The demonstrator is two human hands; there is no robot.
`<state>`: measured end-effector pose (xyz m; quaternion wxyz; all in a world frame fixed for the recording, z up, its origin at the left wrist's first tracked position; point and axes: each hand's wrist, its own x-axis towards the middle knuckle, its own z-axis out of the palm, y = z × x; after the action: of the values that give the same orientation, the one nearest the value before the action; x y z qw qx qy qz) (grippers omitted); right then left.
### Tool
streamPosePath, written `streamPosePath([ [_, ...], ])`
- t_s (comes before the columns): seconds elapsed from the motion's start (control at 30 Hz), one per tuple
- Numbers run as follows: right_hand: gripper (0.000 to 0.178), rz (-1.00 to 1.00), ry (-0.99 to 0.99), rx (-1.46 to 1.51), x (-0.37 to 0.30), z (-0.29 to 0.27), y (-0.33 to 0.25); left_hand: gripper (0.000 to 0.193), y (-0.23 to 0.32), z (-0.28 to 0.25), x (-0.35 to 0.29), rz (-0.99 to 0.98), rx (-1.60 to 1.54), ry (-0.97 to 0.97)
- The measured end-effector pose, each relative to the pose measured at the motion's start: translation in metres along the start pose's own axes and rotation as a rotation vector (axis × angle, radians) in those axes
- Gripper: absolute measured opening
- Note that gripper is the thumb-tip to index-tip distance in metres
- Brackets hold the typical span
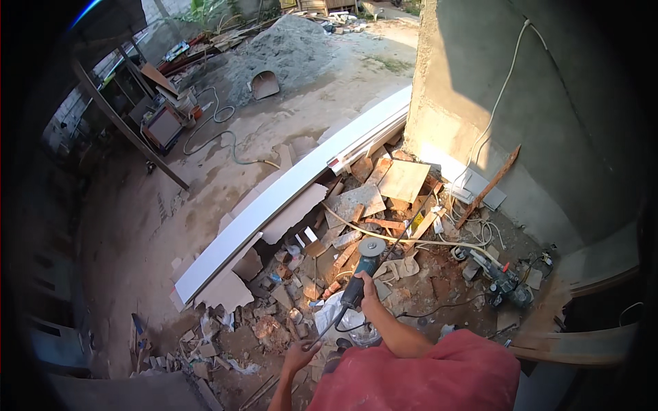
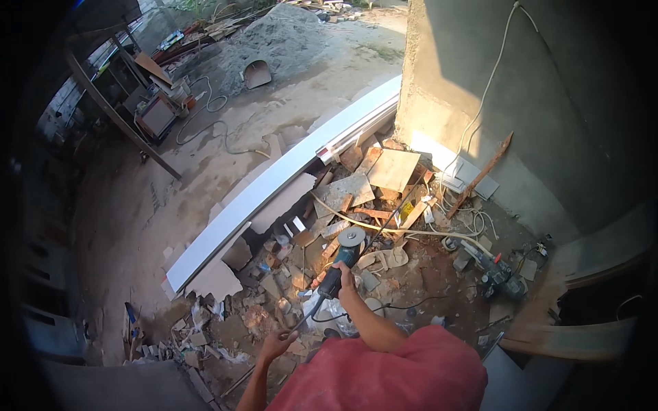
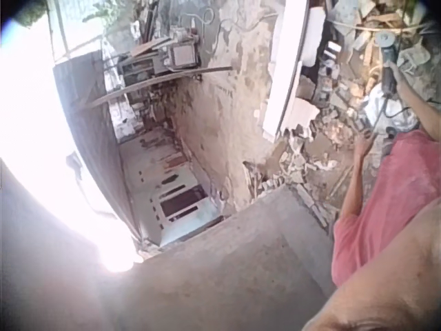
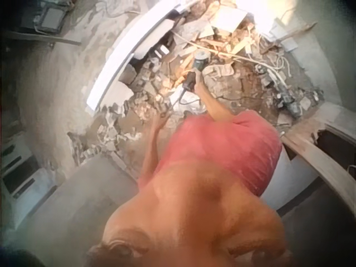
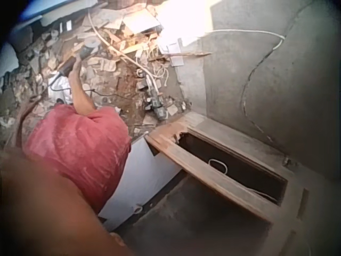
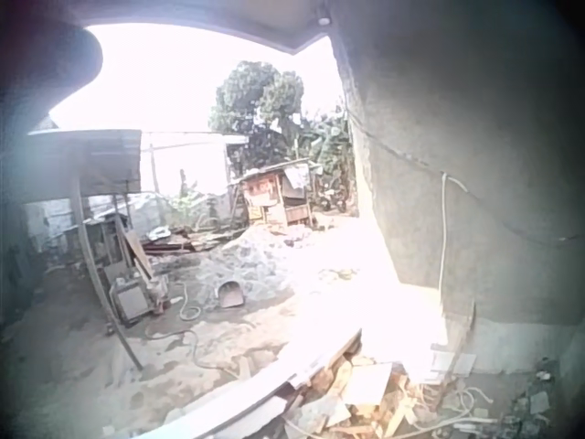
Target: The person uses an angle grinder to cut through a metal rod while holding it against a block on the ground, then picks up the cut piece and places it with other rods.
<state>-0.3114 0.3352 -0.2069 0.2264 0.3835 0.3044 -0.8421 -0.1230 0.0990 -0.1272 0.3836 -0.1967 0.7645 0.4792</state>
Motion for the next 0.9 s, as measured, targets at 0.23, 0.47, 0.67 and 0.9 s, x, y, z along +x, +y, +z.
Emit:
streamPosePath([
  [0.23,0.033,-0.145,-0.048,-0.119,0.002,0.021,-0.033,0.048,-0.047,-0.012,0.01,0.112,0.317,0.619],
  [0.47,0.03,-0.386,0.016,-0.196,-0.026,0.043,-0.08,0.049,-0.18,-0.067,0.017,0.132,0.264,0.586],
  [0.67,0.032,-0.506,0.07,-0.252,-0.032,0.033,-0.063,0.061,-0.154,-0.075,0.038,0.21,0.336,0.482],
  [0.9,0.027,-0.583,0.099,-0.487,-0.035,0.034,-0.036,0.057,-0.059,-0.022,0.171,0.468,0.384,0.392],
])
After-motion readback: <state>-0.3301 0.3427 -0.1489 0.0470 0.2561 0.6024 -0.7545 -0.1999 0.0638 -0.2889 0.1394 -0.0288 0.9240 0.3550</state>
